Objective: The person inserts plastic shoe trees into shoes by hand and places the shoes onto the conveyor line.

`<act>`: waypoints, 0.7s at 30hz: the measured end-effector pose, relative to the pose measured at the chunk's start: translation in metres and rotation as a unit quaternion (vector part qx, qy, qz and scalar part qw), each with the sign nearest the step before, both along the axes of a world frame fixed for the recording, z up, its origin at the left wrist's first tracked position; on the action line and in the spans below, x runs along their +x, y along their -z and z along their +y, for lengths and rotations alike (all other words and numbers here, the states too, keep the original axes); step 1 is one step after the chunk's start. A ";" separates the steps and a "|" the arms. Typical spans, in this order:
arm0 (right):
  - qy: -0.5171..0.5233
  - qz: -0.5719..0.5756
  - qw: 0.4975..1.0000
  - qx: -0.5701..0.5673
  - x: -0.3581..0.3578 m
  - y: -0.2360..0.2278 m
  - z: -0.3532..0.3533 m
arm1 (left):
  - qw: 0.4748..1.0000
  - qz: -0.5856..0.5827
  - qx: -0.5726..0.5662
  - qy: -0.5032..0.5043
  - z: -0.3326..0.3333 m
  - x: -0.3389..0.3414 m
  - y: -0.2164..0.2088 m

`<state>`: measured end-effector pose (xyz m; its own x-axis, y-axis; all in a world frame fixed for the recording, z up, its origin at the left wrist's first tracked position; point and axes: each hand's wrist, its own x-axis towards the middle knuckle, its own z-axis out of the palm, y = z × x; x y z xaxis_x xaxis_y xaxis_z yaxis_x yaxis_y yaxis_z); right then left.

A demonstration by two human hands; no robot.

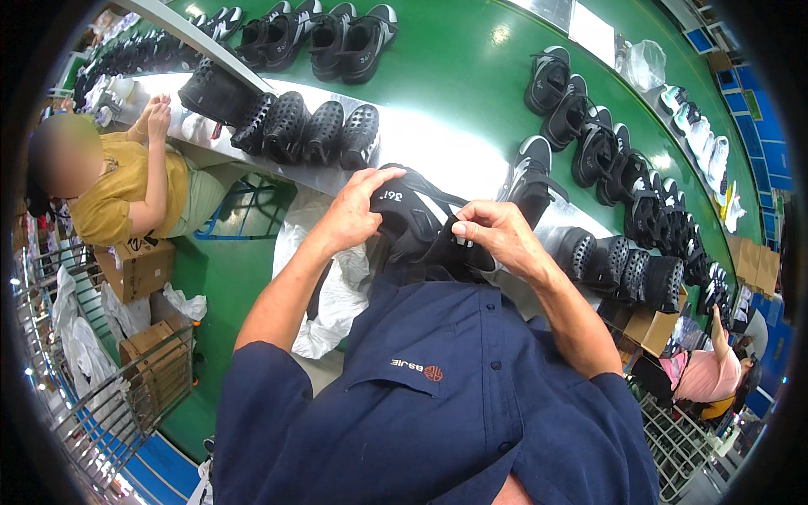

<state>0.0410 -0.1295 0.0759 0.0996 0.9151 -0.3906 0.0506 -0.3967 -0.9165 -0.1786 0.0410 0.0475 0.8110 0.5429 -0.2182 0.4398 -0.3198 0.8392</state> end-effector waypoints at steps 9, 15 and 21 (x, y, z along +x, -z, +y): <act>-0.010 -0.007 1.000 -0.007 0.000 0.002 0.017 | 0.995 0.001 0.005 0.097 0.010 0.012 -0.021; -0.037 0.012 0.999 -0.033 -0.004 0.005 0.032 | 0.992 0.000 0.004 0.126 0.015 0.010 -0.023; -0.090 -0.062 0.994 -0.003 -0.006 0.014 0.050 | 0.991 -0.008 0.006 0.133 0.020 0.010 -0.026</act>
<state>0.0347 -0.0793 0.0615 -0.0180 0.9200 -0.3916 0.2335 -0.3770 -0.8963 -0.1683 0.0605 0.0732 0.9291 0.3112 -0.1996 0.3256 -0.4327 0.8407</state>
